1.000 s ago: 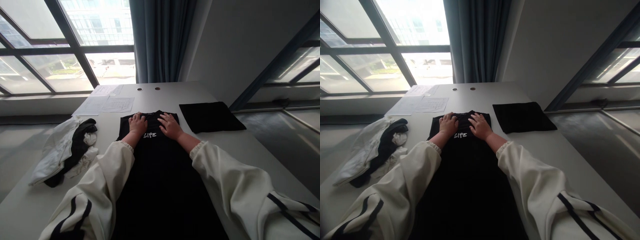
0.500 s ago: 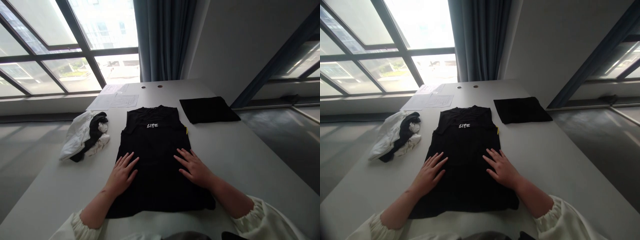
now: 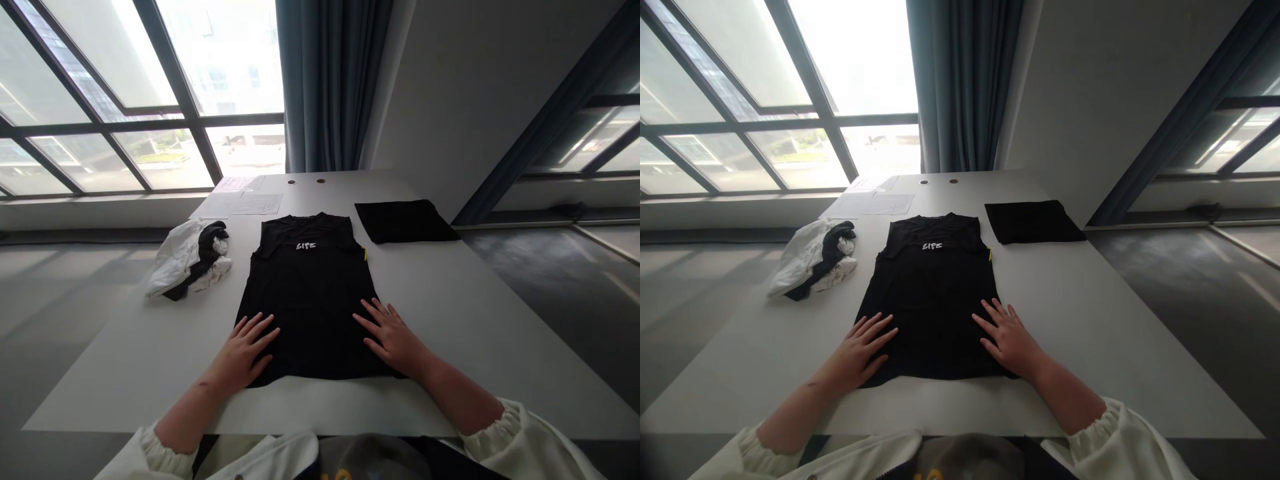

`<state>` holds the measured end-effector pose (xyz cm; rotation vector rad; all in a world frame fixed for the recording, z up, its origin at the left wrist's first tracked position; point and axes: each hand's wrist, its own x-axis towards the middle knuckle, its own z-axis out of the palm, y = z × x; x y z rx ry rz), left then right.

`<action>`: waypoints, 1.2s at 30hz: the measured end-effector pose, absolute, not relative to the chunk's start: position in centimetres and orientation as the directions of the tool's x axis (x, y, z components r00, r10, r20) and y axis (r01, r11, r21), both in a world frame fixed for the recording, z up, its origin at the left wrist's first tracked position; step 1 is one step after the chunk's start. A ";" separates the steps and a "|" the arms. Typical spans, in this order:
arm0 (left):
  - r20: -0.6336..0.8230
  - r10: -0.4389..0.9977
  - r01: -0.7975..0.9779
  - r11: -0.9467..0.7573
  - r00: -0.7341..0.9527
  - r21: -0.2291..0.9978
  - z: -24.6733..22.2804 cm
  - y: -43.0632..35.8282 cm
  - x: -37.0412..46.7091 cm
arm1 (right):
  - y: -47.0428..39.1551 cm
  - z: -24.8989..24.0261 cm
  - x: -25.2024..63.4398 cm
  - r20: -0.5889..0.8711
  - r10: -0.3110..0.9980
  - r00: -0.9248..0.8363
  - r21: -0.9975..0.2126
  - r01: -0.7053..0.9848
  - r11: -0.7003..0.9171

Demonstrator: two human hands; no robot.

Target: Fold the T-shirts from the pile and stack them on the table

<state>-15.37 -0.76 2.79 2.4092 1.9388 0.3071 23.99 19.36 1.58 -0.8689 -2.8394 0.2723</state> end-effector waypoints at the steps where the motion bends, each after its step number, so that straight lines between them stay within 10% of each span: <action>1: 0.151 0.956 0.951 -0.273 0.251 0.149 2.9 -1.3 -14.6 | 18.5 1.9 24.3 0.128 0.544 -0.829 -0.214 0.513 0.831; 8: 0.187 0.914 0.886 -0.398 0.361 0.237 4.1 -1.7 -10.6 | 14.5 3.0 24.5 0.160 0.250 -0.955 -0.316 0.190 0.929; 24: 0.138 0.979 0.941 -0.187 0.153 0.283 5.7 -2.6 -13.7 | 15.7 4.4 28.4 0.555 0.344 -0.757 -0.152 0.315 0.937; 36: 0.045 0.983 0.946 -0.185 0.180 0.265 4.8 -1.4 -13.6 | 14.2 4.9 28.0 0.174 0.365 -0.914 -0.293 0.306 0.906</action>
